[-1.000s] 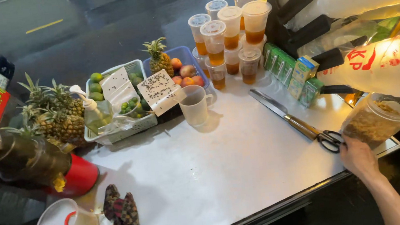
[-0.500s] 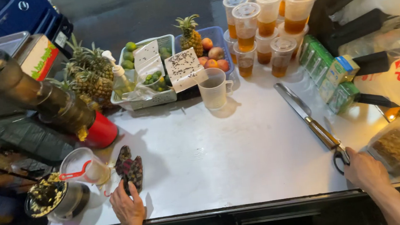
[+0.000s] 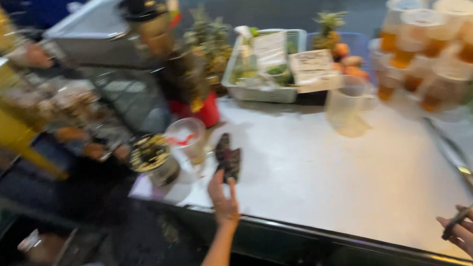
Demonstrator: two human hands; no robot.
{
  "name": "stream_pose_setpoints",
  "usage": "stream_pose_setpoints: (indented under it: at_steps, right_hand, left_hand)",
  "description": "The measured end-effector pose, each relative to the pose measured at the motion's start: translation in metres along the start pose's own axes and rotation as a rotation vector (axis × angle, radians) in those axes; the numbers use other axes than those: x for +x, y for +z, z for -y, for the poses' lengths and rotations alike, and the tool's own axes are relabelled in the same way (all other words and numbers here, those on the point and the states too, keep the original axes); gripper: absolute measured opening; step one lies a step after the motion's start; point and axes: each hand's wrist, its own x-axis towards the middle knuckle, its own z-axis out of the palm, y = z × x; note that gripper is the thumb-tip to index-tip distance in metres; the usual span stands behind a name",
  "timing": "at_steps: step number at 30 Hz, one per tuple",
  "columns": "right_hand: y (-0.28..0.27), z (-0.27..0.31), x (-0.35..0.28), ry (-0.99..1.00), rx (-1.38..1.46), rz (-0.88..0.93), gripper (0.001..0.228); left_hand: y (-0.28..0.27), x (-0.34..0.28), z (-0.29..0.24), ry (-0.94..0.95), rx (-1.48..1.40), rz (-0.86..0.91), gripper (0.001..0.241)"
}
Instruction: The person handles bread rolls on trays, cleans a prep counter, and opens a plastic bag of cooked food using scissors.
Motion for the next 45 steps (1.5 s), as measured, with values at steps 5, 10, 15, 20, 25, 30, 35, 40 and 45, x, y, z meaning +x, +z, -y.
stream_pose_setpoints:
  at_steps: [5,10,15,20,25,30,35,40,45]
  right_hand:
    - [0.195,-0.06,0.11,-0.412,-0.286,0.319,0.083]
    - [0.483,0.116,-0.113,-0.504,-0.143,0.558,0.066]
    - [0.656,0.221,-0.31,-0.339,-0.174,0.843,0.053]
    - [0.811,0.195,-0.371,-0.274,-0.118,1.08,0.045]
    - [0.934,0.183,-0.403,-0.143,-0.122,1.218,0.042]
    - [1.053,0.179,-0.378,-0.083,-0.266,1.337,0.043]
    - [1.189,0.197,-0.34,-0.047,-0.259,1.362,0.05]
    - [1.305,0.224,-0.322,0.036,-0.29,1.354,0.044]
    - [1.432,0.226,-0.29,-0.134,-0.446,1.417,0.053]
  left_hand:
    - [-0.102,-0.063,-0.031,-0.147,-0.205,0.075,0.034]
    - [-0.241,-0.112,0.026,-0.583,-0.681,0.402,0.036]
    - [-0.355,-0.111,0.102,-0.857,-0.608,0.069,0.036]
    - [-0.437,-0.079,0.159,-0.883,-0.471,-0.219,0.04]
    - [-0.486,-0.055,0.247,-0.94,-0.482,-0.344,0.048]
    - [-0.527,-0.018,0.36,-0.876,-0.442,-0.493,0.049]
    - [-0.557,0.054,0.453,-1.07,-0.357,-0.577,0.053]
    - [-0.563,0.104,0.543,-1.03,-0.254,-0.653,0.054]
    - [-0.582,0.149,0.666,-0.959,-0.049,-0.71,0.066]
